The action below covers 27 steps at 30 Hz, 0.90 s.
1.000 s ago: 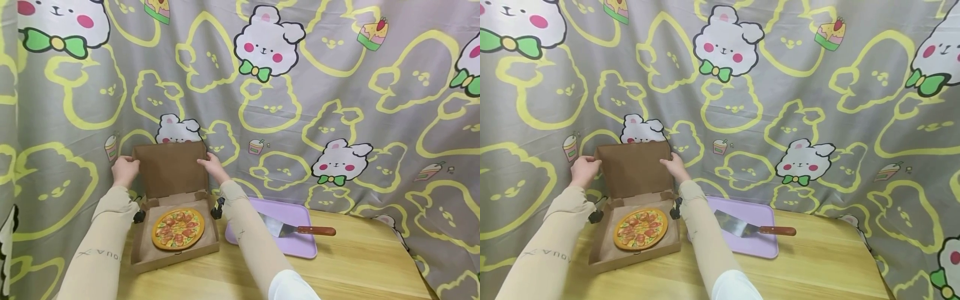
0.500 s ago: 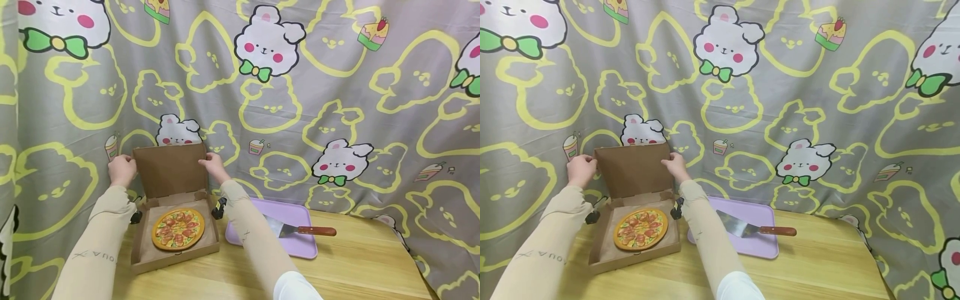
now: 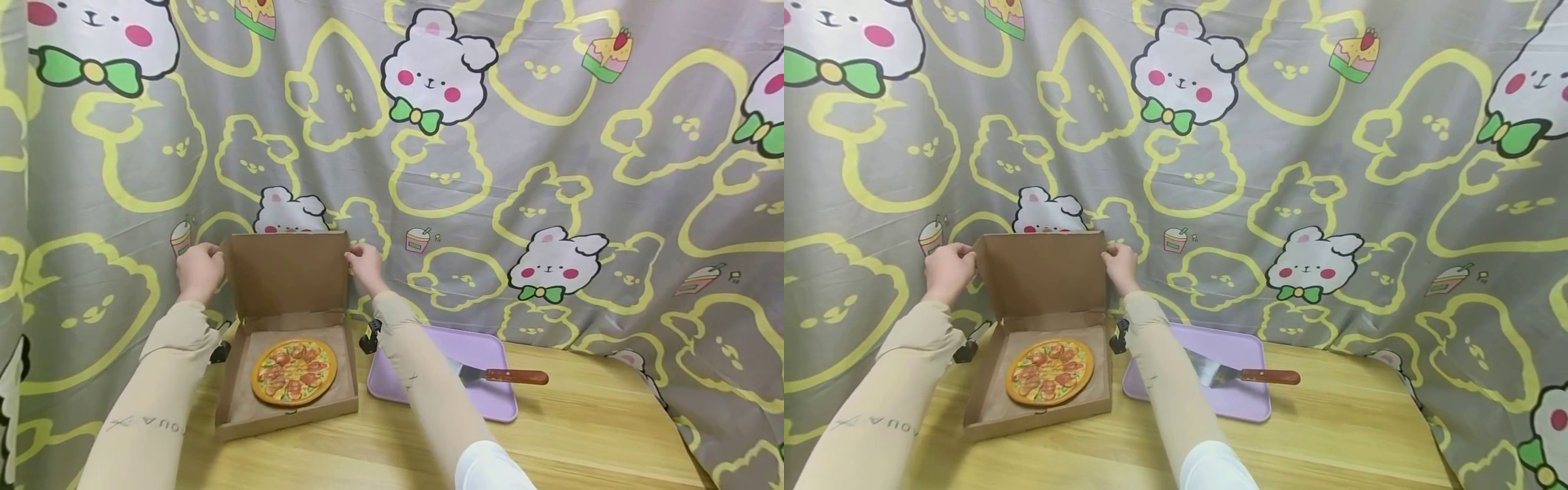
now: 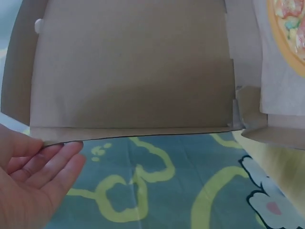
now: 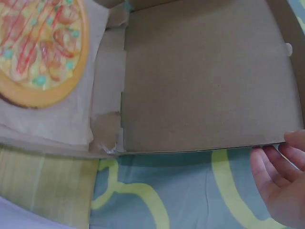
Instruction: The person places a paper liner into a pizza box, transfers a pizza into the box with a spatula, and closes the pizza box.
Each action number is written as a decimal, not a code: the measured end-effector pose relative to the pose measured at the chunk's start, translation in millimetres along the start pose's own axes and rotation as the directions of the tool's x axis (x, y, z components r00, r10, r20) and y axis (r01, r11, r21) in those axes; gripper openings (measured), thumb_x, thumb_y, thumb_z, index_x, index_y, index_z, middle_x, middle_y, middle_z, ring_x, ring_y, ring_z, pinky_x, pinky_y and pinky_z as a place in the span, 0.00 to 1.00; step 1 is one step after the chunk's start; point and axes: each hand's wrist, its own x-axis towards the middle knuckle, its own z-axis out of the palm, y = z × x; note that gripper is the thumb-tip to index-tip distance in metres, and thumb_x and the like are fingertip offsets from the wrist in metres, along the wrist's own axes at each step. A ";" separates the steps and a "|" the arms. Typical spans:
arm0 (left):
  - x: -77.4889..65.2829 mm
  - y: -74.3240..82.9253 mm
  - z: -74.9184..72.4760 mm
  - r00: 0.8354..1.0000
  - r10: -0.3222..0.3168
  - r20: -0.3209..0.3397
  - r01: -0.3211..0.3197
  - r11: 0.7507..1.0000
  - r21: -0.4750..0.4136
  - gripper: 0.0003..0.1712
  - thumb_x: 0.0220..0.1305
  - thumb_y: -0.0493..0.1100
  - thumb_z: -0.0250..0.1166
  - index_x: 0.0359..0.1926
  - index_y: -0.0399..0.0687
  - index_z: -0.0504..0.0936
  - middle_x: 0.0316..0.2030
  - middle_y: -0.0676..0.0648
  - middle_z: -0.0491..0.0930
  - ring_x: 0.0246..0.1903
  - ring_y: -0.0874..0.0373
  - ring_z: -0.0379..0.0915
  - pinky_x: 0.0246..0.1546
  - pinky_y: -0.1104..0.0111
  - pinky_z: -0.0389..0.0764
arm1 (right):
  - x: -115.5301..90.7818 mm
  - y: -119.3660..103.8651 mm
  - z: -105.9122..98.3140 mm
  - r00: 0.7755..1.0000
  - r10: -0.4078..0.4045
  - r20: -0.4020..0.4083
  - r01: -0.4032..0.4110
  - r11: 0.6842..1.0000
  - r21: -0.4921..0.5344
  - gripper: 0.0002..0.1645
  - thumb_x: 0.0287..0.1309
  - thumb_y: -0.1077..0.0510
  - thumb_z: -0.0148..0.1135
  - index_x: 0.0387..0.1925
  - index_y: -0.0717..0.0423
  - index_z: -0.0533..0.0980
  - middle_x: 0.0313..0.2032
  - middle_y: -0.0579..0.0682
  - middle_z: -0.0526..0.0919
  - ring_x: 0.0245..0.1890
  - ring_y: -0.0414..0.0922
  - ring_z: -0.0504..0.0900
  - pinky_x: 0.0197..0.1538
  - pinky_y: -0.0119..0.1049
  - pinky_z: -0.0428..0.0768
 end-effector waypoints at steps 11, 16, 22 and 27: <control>-13.7 16.4 -12.2 0.994 0.107 -0.023 -0.107 0.994 -0.019 0.20 0.71 0.41 0.48 0.49 0.31 0.79 0.47 0.29 0.81 0.53 0.25 0.70 0.54 0.39 0.69 | -12.9 -15.8 -24.7 0.997 -0.076 -0.011 0.076 0.996 -0.051 0.09 0.63 0.65 0.59 0.40 0.68 0.79 0.40 0.63 0.85 0.36 0.56 0.86 0.35 0.33 0.83; -19.2 24.9 -12.7 0.993 0.116 -0.037 -0.118 0.991 -0.064 0.20 0.71 0.41 0.49 0.50 0.31 0.80 0.43 0.30 0.82 0.49 0.29 0.73 0.53 0.42 0.70 | -13.8 -19.4 -36.7 0.997 -0.078 -0.026 0.078 0.997 0.005 0.10 0.63 0.65 0.60 0.41 0.70 0.78 0.41 0.65 0.85 0.36 0.60 0.87 0.33 0.31 0.84; -31.1 26.6 -10.7 0.988 0.141 -0.067 -0.147 0.985 -0.095 0.19 0.71 0.40 0.50 0.49 0.29 0.79 0.41 0.30 0.83 0.46 0.31 0.75 0.50 0.43 0.72 | -22.6 -15.2 -41.0 0.997 -0.070 -0.040 0.070 0.997 0.016 0.10 0.61 0.64 0.61 0.42 0.69 0.79 0.41 0.63 0.86 0.35 0.57 0.88 0.33 0.30 0.85; -45.5 21.4 -11.3 0.982 0.153 -0.110 -0.166 0.979 -0.116 0.17 0.70 0.40 0.52 0.45 0.31 0.80 0.37 0.31 0.83 0.43 0.32 0.76 0.47 0.43 0.72 | -35.0 -10.1 -39.0 0.997 -0.074 -0.034 0.075 0.997 0.036 0.10 0.58 0.65 0.61 0.40 0.68 0.79 0.39 0.63 0.86 0.33 0.55 0.88 0.31 0.29 0.84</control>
